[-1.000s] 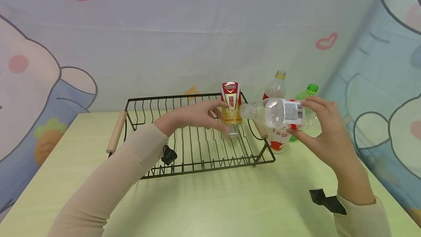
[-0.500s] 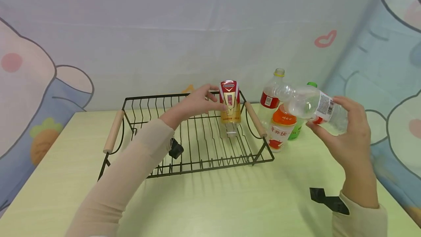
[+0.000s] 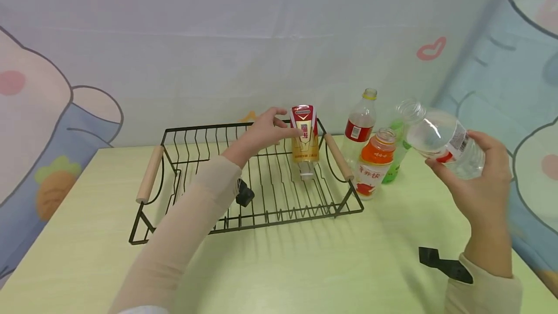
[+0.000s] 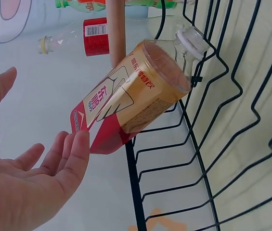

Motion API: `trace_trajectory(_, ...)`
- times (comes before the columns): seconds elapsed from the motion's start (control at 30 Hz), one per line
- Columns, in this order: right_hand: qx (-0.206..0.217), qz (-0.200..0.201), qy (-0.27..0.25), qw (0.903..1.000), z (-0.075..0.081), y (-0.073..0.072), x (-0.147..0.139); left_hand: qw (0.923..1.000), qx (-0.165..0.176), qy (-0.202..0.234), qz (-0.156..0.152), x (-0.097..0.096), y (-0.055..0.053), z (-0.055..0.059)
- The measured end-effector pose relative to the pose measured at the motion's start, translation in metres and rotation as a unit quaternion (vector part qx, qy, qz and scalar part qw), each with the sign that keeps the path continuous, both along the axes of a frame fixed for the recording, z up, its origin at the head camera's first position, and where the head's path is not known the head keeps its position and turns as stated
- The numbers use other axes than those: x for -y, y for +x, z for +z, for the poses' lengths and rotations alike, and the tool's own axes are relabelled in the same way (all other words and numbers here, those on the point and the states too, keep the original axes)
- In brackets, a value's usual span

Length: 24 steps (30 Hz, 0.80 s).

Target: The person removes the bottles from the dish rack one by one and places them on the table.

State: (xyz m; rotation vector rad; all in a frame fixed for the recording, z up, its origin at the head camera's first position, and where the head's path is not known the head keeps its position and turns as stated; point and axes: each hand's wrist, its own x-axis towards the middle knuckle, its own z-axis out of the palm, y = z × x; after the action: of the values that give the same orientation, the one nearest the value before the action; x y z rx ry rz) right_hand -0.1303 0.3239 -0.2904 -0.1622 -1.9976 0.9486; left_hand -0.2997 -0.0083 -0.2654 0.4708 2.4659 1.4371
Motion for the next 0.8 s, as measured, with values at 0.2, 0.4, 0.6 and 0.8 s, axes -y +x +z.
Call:
trace_trajectory(0.2,0.046,-0.016,-0.049,0.9976,-0.001,0.001,-0.007,0.9994,0.003,0.023,0.026,-0.01,-0.007,-0.007)
trace_trajectory(0.4,0.072,-0.009,-0.096,0.9927,-0.005,0.001,-0.013,0.9975,0.01,0.038,0.059,-0.016,-0.009,-0.019)
trace_trajectory(0.6,0.053,0.026,-0.129,0.9899,-0.008,-0.002,-0.018,0.9953,0.009,0.05,0.082,-0.018,-0.015,-0.029)
trace_trajectory(0.8,0.054,0.046,-0.164,0.984,-0.013,-0.009,-0.022,0.9946,0.011,0.048,0.091,-0.019,-0.021,-0.036)
